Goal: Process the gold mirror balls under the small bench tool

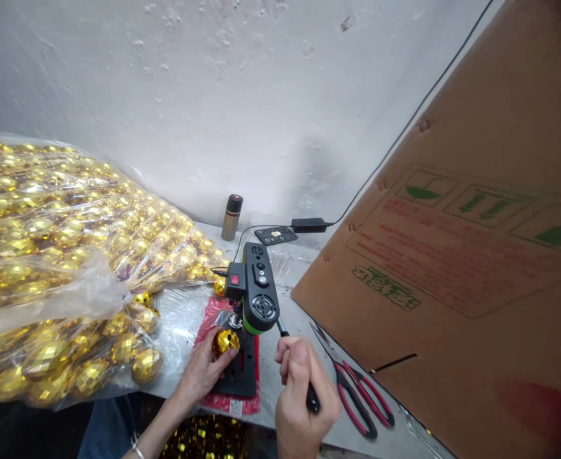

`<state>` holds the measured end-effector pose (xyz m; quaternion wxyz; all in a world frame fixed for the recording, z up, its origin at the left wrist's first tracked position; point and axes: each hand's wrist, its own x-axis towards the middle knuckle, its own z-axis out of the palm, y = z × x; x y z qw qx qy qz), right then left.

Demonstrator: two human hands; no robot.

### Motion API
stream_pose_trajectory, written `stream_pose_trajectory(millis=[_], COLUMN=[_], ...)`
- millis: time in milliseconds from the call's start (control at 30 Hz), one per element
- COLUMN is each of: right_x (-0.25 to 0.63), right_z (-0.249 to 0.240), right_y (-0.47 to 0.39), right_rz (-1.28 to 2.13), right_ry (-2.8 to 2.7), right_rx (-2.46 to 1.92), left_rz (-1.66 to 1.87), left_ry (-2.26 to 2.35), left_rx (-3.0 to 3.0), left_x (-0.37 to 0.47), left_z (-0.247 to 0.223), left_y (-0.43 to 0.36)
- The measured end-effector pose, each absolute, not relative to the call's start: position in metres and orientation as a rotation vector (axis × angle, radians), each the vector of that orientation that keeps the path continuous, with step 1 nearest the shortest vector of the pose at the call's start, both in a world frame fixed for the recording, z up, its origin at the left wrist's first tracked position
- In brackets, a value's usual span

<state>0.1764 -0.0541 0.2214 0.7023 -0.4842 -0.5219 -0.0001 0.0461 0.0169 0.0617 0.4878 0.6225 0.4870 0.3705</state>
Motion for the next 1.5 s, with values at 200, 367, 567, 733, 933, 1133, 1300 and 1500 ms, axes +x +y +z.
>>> stream_pose_trajectory(millis=[200,367,567,733,933,1133,1300,1500], right_x=[0.176,0.176,0.177,0.177,0.176,0.177,0.173,0.175], right_z=[0.218,0.216,0.214,0.201,0.161,0.146,0.146,0.142], right_y=[-0.055,-0.056,-0.058,-0.056,-0.053,-0.055,-0.050,-0.056], right_rz=[-0.014,-0.021,-0.033,-0.087,-0.287,-0.288,-0.326,-0.244], right_ry=[-1.181,-1.189,-1.182,-1.225,-1.218,-1.196,-1.165,-1.188], right_rx=[-1.054,-1.048,-1.032,-1.024,-1.002,-1.083,-1.066,-1.057], left_rz=[0.843,0.771,0.769,0.761,0.770,0.794,0.788,0.785], left_ry=[1.165,1.138,1.256,1.270,1.261,1.268,1.265,1.250], left_rx=[1.820,1.896,2.027,2.125,2.104,2.100,2.097,2.051], left_x=[0.046,0.046,0.058,0.065,0.063,0.065,0.066,0.066], left_z=[0.066,0.072,0.069,0.065,0.068,0.057,0.055,0.061], left_y=[0.009,0.005,0.014,0.017,0.016,0.015,0.014,0.014])
